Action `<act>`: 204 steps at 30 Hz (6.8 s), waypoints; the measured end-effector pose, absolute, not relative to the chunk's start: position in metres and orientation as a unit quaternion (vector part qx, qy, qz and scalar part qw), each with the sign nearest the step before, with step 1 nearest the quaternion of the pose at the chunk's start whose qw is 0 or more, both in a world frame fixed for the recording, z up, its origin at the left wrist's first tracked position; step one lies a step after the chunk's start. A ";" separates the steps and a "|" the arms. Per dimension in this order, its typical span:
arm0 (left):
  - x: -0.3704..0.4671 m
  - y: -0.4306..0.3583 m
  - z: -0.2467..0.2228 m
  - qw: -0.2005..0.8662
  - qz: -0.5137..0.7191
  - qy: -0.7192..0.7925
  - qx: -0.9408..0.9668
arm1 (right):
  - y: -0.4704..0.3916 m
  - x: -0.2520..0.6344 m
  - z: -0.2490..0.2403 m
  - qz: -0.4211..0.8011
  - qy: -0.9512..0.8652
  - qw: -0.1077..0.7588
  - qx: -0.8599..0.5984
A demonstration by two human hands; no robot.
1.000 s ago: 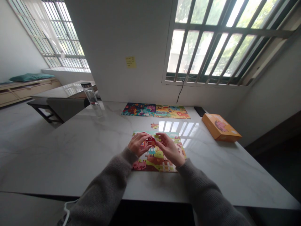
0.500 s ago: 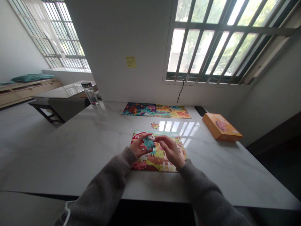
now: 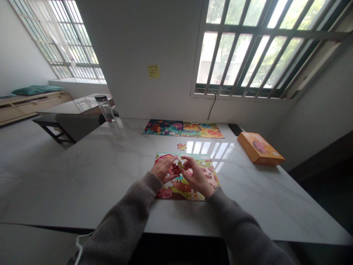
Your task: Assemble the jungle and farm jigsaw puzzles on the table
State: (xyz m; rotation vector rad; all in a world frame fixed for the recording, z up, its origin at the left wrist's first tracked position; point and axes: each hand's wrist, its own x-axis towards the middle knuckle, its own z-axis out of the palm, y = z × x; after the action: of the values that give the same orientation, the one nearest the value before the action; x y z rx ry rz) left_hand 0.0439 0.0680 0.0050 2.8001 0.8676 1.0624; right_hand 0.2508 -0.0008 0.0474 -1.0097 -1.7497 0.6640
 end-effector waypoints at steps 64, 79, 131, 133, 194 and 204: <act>0.054 0.087 0.008 0.036 0.259 0.320 0.911 | 0.049 0.281 0.019 0.027 -0.832 0.236 -0.501; 0.067 0.064 0.018 -0.056 0.185 0.331 0.924 | 0.023 0.272 0.032 -0.004 -0.850 0.177 -0.496; 0.048 0.078 -0.005 0.080 0.264 0.342 0.898 | 0.167 0.275 0.034 0.148 -0.681 0.153 -0.700; 0.048 0.079 -0.006 0.081 0.264 0.342 0.898 | 0.172 0.276 0.034 0.162 -0.679 0.158 -0.699; 0.005 0.050 0.013 0.057 0.418 0.256 0.870 | 0.005 0.249 0.048 0.337 -0.587 0.587 -0.443; -0.001 0.020 -0.001 0.057 0.326 0.341 0.880 | -0.007 0.242 0.051 0.226 -0.708 0.504 -0.440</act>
State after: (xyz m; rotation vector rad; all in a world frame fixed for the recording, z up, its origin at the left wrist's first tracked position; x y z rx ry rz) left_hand -0.0010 0.0202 -0.0013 2.6688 1.0325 0.9873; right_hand 0.2418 -0.0075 0.0513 -1.0633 -1.7090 0.5451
